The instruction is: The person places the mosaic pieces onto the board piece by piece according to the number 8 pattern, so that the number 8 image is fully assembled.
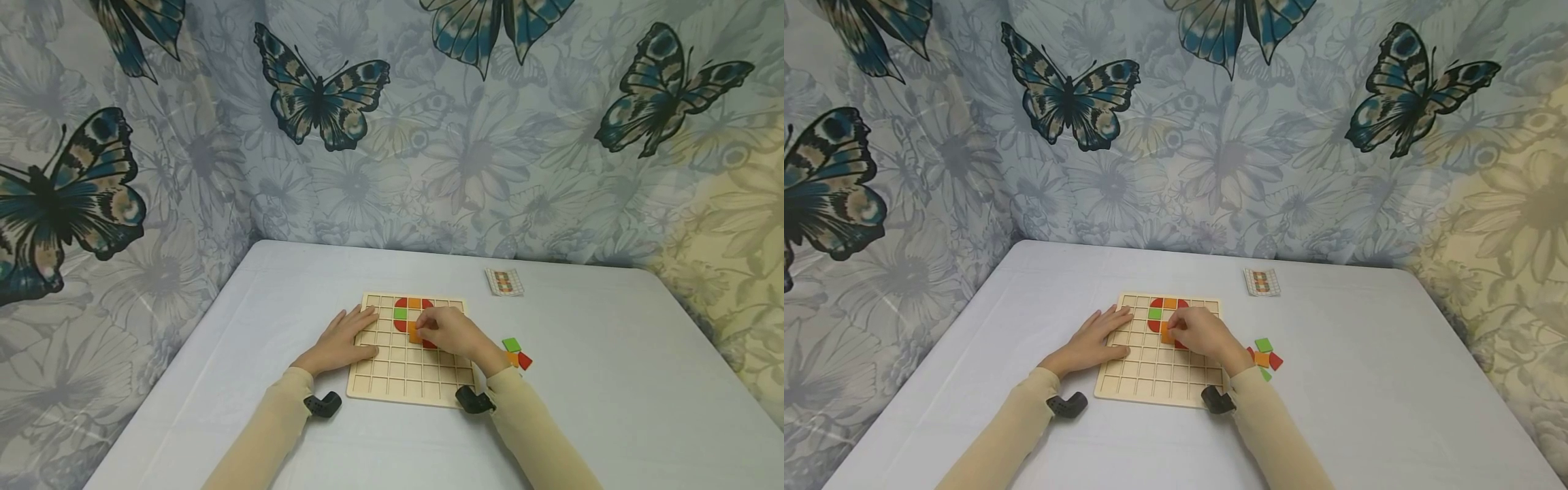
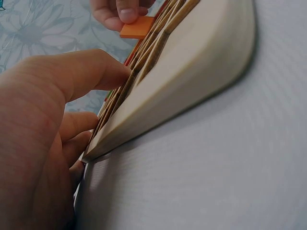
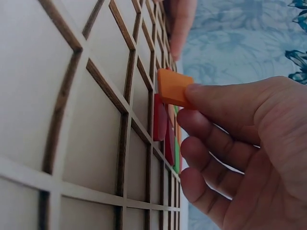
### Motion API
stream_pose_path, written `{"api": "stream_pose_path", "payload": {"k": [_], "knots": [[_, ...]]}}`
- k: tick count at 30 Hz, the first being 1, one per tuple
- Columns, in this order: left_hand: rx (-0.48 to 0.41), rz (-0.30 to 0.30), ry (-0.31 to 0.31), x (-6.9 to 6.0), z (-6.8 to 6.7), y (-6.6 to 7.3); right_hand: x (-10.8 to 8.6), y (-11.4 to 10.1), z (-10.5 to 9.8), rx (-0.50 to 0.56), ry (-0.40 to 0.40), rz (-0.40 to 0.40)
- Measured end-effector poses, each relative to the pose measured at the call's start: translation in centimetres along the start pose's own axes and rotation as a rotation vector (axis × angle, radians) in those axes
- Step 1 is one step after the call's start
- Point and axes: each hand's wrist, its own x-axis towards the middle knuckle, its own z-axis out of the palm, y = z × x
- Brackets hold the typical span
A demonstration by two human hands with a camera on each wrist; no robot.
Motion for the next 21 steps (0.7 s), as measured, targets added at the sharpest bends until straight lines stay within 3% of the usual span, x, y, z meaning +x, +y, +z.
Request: {"api": "stream_pose_path", "payload": {"k": [21], "knots": [[0.002,0.010,0.001,0.14,0.12,-0.22,0.16,-0.22,0.56,-0.116,-0.006,0.000]]}}
